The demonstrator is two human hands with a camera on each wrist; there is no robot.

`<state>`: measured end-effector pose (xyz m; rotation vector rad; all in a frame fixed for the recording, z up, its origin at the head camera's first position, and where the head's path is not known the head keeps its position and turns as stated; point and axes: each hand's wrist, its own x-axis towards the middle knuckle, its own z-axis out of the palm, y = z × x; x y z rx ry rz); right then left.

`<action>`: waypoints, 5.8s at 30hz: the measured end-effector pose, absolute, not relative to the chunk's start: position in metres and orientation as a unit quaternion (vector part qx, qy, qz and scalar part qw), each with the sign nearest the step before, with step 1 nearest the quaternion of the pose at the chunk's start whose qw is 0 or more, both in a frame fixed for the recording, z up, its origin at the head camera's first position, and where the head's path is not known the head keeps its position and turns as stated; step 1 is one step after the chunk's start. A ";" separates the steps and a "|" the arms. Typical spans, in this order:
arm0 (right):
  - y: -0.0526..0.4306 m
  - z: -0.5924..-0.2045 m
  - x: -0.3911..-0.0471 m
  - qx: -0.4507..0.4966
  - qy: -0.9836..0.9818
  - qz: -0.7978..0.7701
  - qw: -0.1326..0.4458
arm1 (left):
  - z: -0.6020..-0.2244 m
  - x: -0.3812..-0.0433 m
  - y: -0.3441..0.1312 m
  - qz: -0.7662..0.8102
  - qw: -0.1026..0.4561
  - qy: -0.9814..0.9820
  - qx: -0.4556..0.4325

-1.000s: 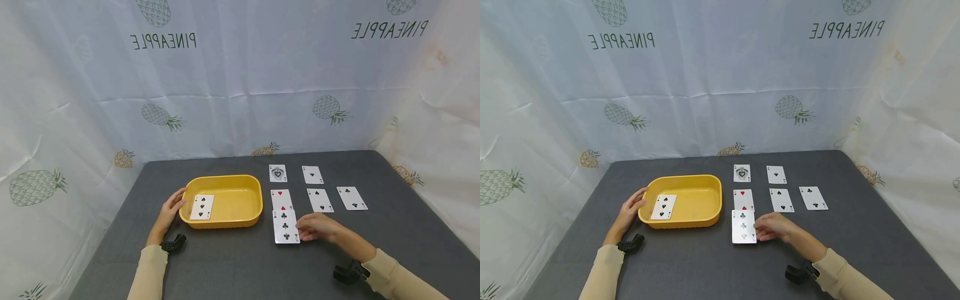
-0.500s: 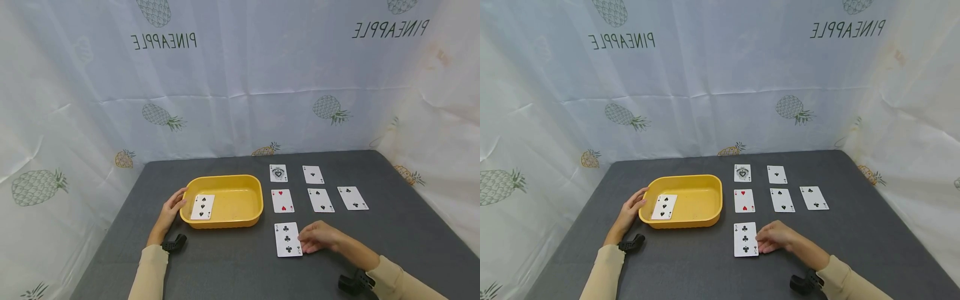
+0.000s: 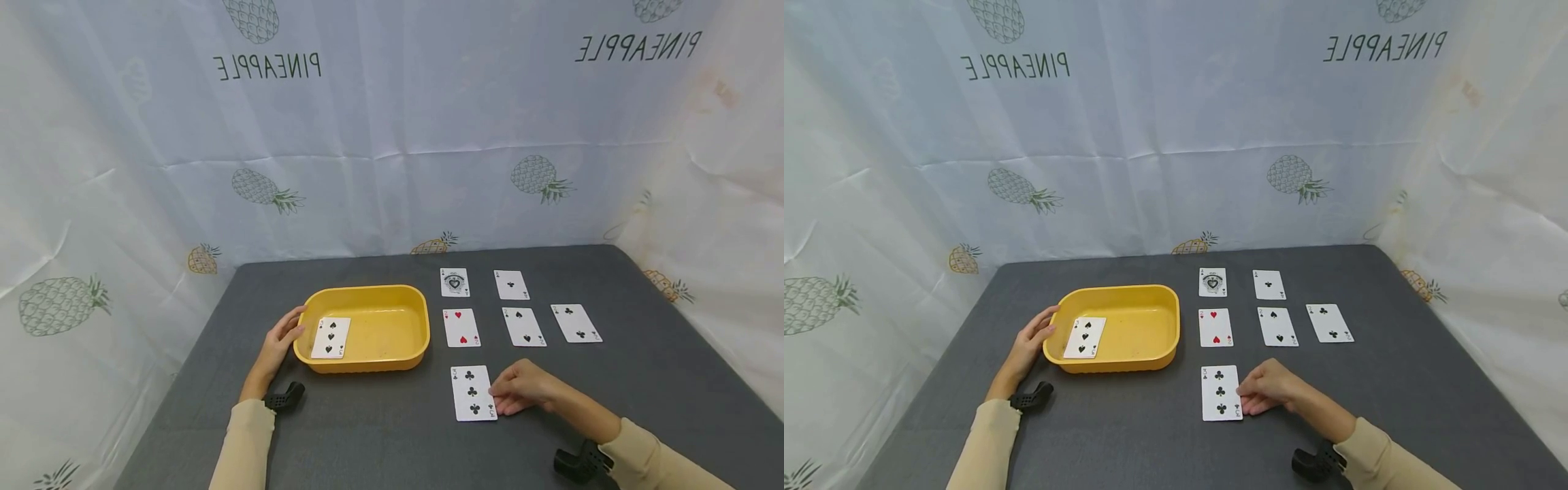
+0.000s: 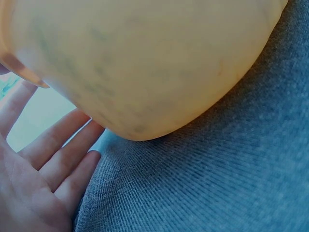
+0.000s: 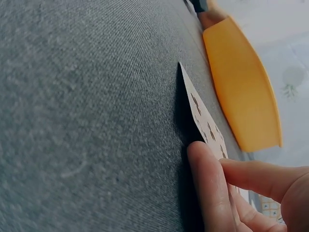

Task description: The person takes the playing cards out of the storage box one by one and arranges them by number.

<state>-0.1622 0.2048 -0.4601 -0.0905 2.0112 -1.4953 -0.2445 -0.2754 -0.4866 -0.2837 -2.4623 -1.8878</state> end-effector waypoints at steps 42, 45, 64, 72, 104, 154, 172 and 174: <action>0.129 -0.393 -0.217 -0.042 0.735 -0.595 0.322 | -0.489 -0.247 -0.277 -0.601 0.003 -0.795 -0.087; 0.119 -0.389 -0.221 -0.042 0.734 -0.597 0.322 | -0.489 -0.247 -0.277 -0.603 0.002 -0.793 -0.089; 0.055 -0.388 -0.249 -0.002 0.714 -0.622 0.322 | -0.488 -0.247 -0.277 -0.601 0.004 -0.795 -0.082; 0.027 -0.404 -0.254 0.044 0.697 -0.633 0.335 | -0.487 -0.248 -0.276 -0.599 0.001 -0.797 -0.076; -0.025 -0.430 -0.235 0.012 0.620 -0.719 0.314 | -0.484 -0.245 -0.271 -0.611 0.025 -0.788 -0.076; -0.054 -0.435 -0.266 0.179 0.681 -0.656 0.270 | -0.490 -0.244 -0.273 -0.614 0.033 -0.783 -0.092; -0.027 -0.431 -0.265 0.151 0.686 -0.658 0.272 | -0.489 -0.243 -0.273 -0.609 0.022 -0.788 -0.092; -0.022 -0.429 -0.264 0.148 0.685 -0.661 0.268 | -0.489 -0.243 -0.273 -0.609 0.020 -0.788 -0.085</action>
